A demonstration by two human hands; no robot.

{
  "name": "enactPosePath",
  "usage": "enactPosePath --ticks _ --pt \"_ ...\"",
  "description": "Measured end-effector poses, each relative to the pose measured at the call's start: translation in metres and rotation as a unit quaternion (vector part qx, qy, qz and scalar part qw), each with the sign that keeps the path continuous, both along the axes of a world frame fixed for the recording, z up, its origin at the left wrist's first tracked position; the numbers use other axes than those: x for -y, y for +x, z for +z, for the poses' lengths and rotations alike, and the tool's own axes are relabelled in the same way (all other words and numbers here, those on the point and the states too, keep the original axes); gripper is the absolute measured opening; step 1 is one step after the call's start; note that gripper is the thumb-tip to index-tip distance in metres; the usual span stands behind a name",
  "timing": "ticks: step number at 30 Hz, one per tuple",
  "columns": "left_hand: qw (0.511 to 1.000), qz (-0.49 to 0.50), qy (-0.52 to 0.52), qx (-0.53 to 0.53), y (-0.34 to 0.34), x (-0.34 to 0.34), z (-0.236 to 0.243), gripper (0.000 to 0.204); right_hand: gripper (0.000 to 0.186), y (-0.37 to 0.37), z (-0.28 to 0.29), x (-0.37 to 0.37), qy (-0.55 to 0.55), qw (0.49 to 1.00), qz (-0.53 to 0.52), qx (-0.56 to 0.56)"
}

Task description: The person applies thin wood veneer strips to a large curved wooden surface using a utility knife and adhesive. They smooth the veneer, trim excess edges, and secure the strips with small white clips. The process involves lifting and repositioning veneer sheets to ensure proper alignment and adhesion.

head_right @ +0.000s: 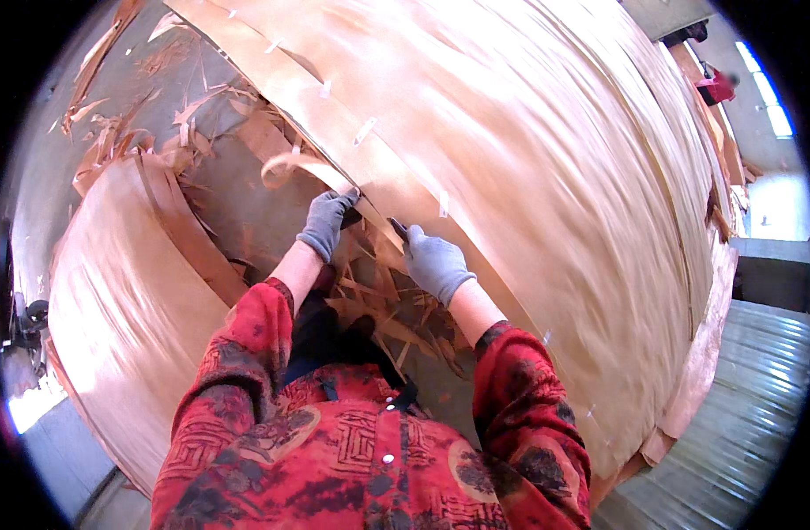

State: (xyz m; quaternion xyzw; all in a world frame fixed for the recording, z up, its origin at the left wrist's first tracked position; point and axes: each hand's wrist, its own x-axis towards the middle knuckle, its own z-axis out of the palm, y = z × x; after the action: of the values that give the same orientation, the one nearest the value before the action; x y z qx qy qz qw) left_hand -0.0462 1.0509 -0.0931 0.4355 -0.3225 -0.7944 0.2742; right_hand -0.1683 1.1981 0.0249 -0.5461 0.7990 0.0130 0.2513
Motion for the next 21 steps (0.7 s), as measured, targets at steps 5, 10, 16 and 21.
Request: enactPosePath --ticks 5,10,16,21 --pt "0.989 0.07 0.13 -0.025 0.007 -0.015 -0.019 0.016 0.02 -0.005 0.006 0.007 -0.02 0.999 0.032 0.002" --pt "0.988 0.087 0.121 -0.028 0.007 -0.018 0.003 0.017 0.021 -0.008 0.029 0.053 -0.012 0.986 0.147 -0.08" --pt "0.998 0.061 -0.025 0.015 -0.004 -0.013 0.009 0.021 0.02 -0.003 0.035 0.079 0.06 0.964 0.203 -0.162" --pt "0.98 0.011 -0.146 0.133 -0.005 -0.006 -0.003 0.03 0.019 0.003 0.042 0.08 0.114 0.956 0.216 -0.162"
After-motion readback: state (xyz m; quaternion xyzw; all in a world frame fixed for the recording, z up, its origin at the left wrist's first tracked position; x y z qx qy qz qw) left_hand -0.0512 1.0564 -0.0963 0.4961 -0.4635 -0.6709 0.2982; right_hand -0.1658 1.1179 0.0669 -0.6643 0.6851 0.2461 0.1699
